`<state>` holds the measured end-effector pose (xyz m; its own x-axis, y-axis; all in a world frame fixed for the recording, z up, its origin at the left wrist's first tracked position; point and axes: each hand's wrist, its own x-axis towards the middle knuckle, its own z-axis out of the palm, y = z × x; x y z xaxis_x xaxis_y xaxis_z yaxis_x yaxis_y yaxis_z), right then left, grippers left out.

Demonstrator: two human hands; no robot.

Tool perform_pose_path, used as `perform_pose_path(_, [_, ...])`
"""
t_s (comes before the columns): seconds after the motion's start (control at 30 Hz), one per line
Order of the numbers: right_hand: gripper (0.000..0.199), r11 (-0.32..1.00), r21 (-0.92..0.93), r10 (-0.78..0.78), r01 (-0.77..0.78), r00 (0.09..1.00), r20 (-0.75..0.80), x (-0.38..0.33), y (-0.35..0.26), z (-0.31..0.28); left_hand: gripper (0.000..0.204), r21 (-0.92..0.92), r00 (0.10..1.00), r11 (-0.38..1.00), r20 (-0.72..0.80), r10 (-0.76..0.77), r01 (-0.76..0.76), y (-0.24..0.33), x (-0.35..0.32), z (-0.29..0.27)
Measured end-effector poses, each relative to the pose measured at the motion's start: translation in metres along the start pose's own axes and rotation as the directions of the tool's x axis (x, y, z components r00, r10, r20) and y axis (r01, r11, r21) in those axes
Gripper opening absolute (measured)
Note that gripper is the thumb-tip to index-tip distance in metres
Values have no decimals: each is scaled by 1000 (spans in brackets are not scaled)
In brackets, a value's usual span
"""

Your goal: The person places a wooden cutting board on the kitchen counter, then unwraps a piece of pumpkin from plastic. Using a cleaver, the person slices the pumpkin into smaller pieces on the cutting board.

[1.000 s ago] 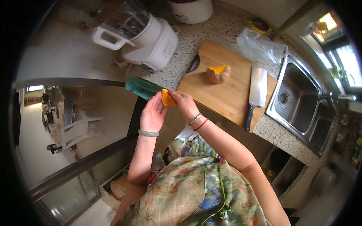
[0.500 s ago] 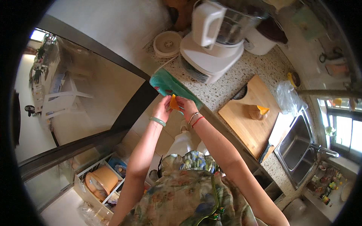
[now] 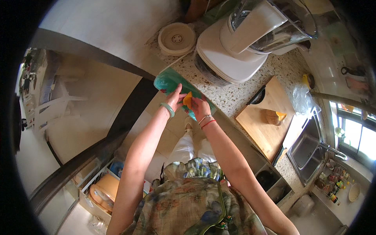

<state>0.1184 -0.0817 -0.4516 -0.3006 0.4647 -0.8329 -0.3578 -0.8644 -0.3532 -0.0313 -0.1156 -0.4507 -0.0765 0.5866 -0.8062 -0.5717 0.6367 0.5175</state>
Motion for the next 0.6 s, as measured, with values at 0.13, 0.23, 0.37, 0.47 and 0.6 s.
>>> perform_pose_path(0.13, [82, 977, -51, -206, 208, 978, 28, -10, 23, -12, 89, 98, 993, 994, 105, 46, -57, 0, 12, -1])
perform_pose_path(0.23, [83, 956, -81, -280, 280, 960, 11, -7, 37, -9, 88, 151, 992, 986, 113, 53, -70, 8, 13, 0])
perform_pose_path(0.37, [83, 954, -67, -293, 292, 956, 3, 6, 34, -3, 90, 161, 994, 985, 107, 37, -55, 7, 32, -3])
perform_pose_path(0.47, [83, 923, -248, -304, 294, 953, -1, 9, 31, -3, 93, 122, 998, 991, -30, 63, -58, -5, 53, -13])
perform_pose_path(0.6, [84, 504, -771, -530, 389, 844, 80, 7, 36, -31, 98, 210, 970, 950, -27, 243, -232, 0, 28, 1])
